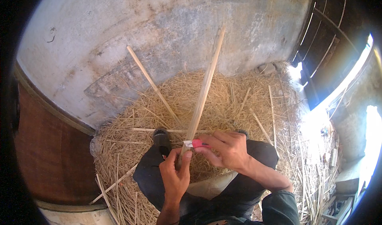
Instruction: The person sits on a straw-covered floor and uses a red utility knife to shave thin strips off a long wooden stick. They hold the stick with their left hand and scrape the blade along its length with their right hand, rotating the stick to work on different sides.
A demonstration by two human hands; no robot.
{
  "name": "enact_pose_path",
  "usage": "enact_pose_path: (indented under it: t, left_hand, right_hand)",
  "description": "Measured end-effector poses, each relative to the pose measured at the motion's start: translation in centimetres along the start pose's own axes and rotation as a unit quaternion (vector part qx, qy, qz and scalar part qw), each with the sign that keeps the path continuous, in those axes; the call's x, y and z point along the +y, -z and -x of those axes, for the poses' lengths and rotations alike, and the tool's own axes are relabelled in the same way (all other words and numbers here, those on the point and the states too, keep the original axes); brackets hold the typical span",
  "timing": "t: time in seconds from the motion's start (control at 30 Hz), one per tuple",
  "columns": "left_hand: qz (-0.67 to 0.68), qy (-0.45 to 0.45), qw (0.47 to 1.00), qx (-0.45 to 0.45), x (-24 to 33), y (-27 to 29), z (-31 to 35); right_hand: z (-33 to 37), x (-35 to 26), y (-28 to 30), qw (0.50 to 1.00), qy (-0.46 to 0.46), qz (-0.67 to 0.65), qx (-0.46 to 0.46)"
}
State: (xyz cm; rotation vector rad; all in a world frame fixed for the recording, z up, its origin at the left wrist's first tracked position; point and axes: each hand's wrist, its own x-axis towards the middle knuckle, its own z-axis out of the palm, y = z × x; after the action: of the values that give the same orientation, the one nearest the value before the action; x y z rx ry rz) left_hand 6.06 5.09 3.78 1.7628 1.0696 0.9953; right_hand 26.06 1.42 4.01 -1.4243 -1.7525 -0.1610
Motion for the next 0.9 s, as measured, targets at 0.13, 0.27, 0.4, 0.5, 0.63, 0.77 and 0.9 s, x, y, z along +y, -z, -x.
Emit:
enact_pose_path:
  t: [0.13, 0.27, 0.4, 0.5, 0.63, 0.77, 0.9]
  left_hand:
    - [-0.012, 0.009, 1.000, -0.001, 0.1, 0.1, 0.1]
    - [-0.008, 0.012, 1.000, -0.013, -0.5, 0.4, 0.5]
    - [-0.006, 0.003, 1.000, -0.006, -0.3, 0.4, 0.5]
    - [-0.015, 0.022, 0.999, -0.021, -0.5, 0.6, 1.0]
    - [-0.003, 0.087, 0.993, -0.074, -1.1, 1.3, 4.3]
    - [0.014, 0.087, 0.990, -0.106, -1.2, 2.2, 7.1]
    - [0.007, 0.094, 0.993, -0.074, -2.7, 2.2, 5.8]
  right_hand:
    - [-0.4, -0.3, 0.2, 1.000, -0.002, 0.001, 0.006]
    - [-0.5, -0.1, 0.3, 1.000, -0.009, 0.007, 0.001]
    - [-0.5, -0.1, 0.3, 1.000, -0.012, 0.001, 0.004]
    - [-0.6, 1.0, 1.1, 0.999, -0.035, 0.011, 0.005]
    - [-2.7, 6.2, 3.5, 0.965, -0.200, 0.059, 0.161]
    - [-2.4, 10.1, 5.4, 0.937, -0.310, 0.029, 0.158]
    - [-1.2, 8.0, 3.8, 0.927, -0.314, -0.157, 0.135]
